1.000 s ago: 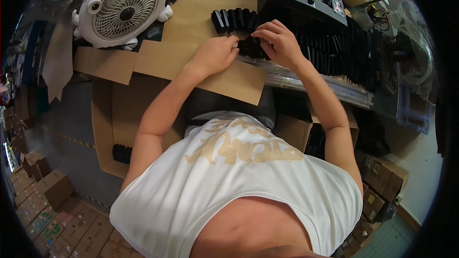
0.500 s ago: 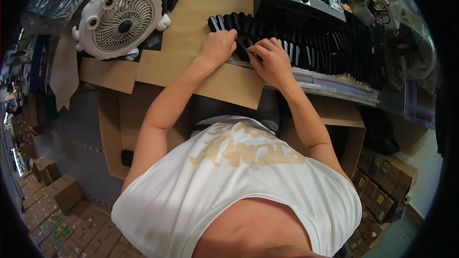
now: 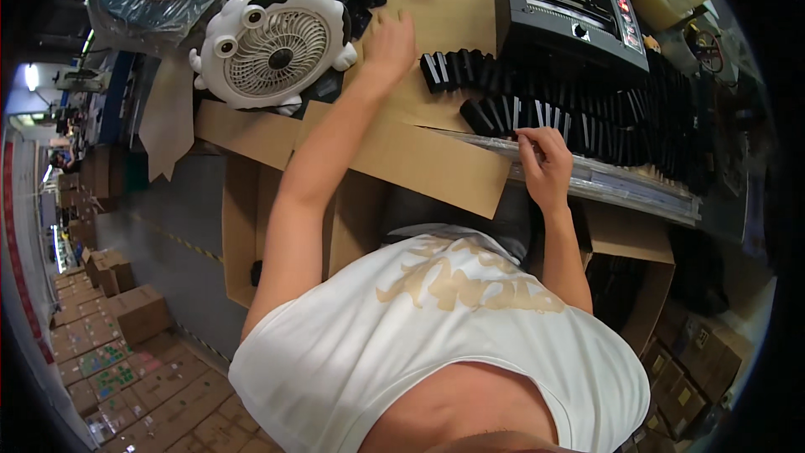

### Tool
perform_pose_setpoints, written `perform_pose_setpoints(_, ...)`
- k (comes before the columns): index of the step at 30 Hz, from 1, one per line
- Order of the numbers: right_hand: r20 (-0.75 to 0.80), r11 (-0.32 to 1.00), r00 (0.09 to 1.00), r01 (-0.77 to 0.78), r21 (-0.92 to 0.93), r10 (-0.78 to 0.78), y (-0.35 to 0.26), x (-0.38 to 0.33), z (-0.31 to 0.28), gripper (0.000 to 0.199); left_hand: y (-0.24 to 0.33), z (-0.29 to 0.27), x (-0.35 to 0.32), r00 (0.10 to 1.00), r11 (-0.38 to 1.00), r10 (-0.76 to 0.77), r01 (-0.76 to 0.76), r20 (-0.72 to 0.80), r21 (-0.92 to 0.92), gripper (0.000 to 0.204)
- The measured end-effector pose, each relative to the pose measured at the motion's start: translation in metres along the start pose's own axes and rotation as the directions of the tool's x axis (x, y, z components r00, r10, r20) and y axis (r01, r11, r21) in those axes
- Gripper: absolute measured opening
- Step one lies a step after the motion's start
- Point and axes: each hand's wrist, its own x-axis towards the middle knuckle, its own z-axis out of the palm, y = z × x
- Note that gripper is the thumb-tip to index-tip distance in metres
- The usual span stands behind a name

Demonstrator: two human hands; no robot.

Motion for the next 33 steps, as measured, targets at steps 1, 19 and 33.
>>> perform_pose_setpoints(1,-0.007,0.999,0.999,-0.047,0.027,0.047,-0.002,-0.002,-0.002,0.011,-0.007,0.015,0.019,0.996,0.991,-0.038,0.028,0.076,0.131,0.036)
perform_pose_setpoints(19,-0.389,0.921,0.904,0.015,-0.389,-0.179,0.046,0.041,-0.088,0.036,-0.007,-0.037,0.034,0.98,0.977,0.193,-0.196,0.04,0.086,0.028)
perform_pose_setpoints(33,-0.433,0.726,0.868,-0.133,-0.675,-0.243,0.119,0.141,-0.116,0.031,0.074,-0.083,-0.134,0.856,-0.653,0.259,0.496,0.447,-0.572,0.026)
